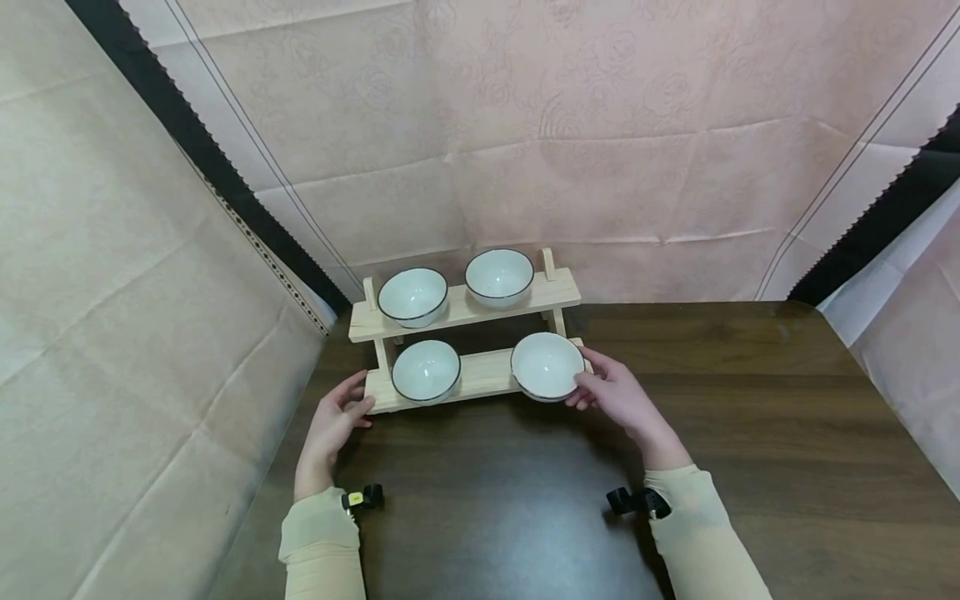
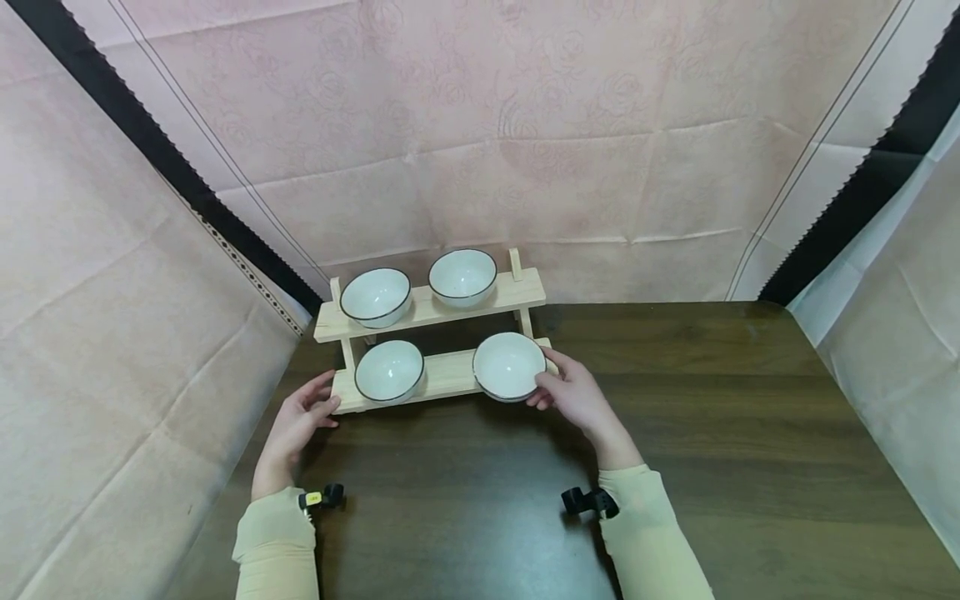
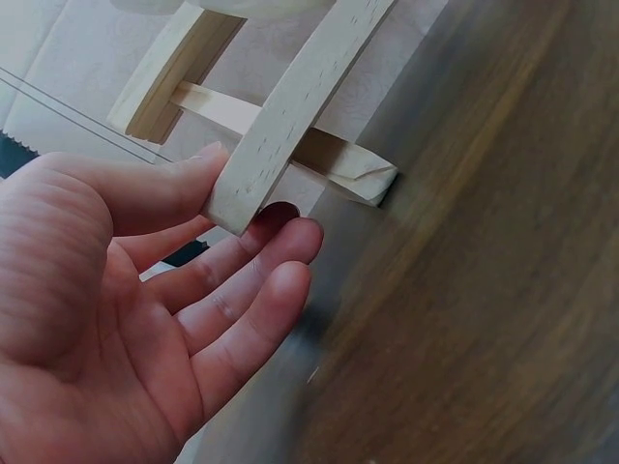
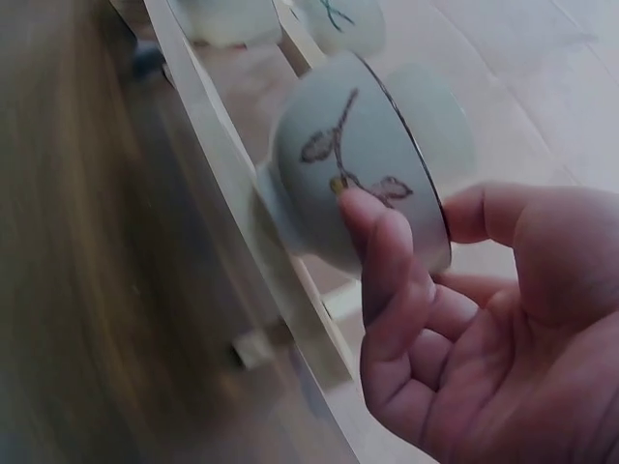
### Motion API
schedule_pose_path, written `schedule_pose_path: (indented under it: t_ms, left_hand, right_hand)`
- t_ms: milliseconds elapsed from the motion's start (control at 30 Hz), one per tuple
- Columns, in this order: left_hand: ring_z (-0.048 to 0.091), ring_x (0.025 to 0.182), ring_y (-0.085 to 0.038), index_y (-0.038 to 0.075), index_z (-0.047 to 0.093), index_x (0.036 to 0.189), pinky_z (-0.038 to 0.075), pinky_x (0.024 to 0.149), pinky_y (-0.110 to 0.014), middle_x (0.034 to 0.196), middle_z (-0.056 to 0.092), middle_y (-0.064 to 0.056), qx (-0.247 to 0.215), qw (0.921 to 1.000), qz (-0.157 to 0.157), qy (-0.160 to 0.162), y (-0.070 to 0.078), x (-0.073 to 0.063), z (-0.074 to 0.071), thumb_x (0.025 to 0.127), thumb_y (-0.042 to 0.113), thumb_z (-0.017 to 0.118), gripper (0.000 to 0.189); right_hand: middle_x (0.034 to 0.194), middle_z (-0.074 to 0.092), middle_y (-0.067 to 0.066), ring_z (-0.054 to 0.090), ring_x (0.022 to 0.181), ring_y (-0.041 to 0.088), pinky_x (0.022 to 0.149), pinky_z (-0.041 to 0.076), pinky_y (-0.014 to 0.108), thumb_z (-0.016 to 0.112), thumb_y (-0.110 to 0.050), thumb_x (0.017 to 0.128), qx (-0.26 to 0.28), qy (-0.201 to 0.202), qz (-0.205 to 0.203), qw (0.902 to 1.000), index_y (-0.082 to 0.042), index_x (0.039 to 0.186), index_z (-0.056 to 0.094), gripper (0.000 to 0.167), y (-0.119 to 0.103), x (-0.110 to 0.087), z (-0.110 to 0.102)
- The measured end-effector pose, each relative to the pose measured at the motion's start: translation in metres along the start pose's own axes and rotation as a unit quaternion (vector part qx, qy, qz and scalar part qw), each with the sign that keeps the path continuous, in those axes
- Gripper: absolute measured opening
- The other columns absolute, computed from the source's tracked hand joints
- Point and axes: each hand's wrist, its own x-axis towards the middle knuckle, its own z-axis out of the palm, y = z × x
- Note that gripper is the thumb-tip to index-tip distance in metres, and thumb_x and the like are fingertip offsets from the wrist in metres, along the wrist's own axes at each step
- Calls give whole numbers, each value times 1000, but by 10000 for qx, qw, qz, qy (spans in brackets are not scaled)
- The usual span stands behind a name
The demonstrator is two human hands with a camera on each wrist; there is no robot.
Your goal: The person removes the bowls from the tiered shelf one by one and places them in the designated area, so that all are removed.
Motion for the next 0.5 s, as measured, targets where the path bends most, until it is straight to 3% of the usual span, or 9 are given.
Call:
schedule_pose_path:
  t_ms: [300,500]
  left_hand:
    - [68,96,-16,7,46,162,64,76,-33,139,58,-29,-9,10000,-21,-7,-1,-1,0,106,12,69,60]
    - [69,96,-16,7,46,162,64,76,-33,138,59,-29,-21,10000,22,-6,-1,-1,0,106,12,68,60]
  right_hand:
    - [90,77,20,74,82,33,77,63,38,59,-10,108,-65,-357,-49,9993,4,164,33,64,8,-15,-37]
    - [89,75,19,71,78,26,75,62,34,60,-10,108,-45,-557,-58,9984,3,163,38,61,12,-23,-57]
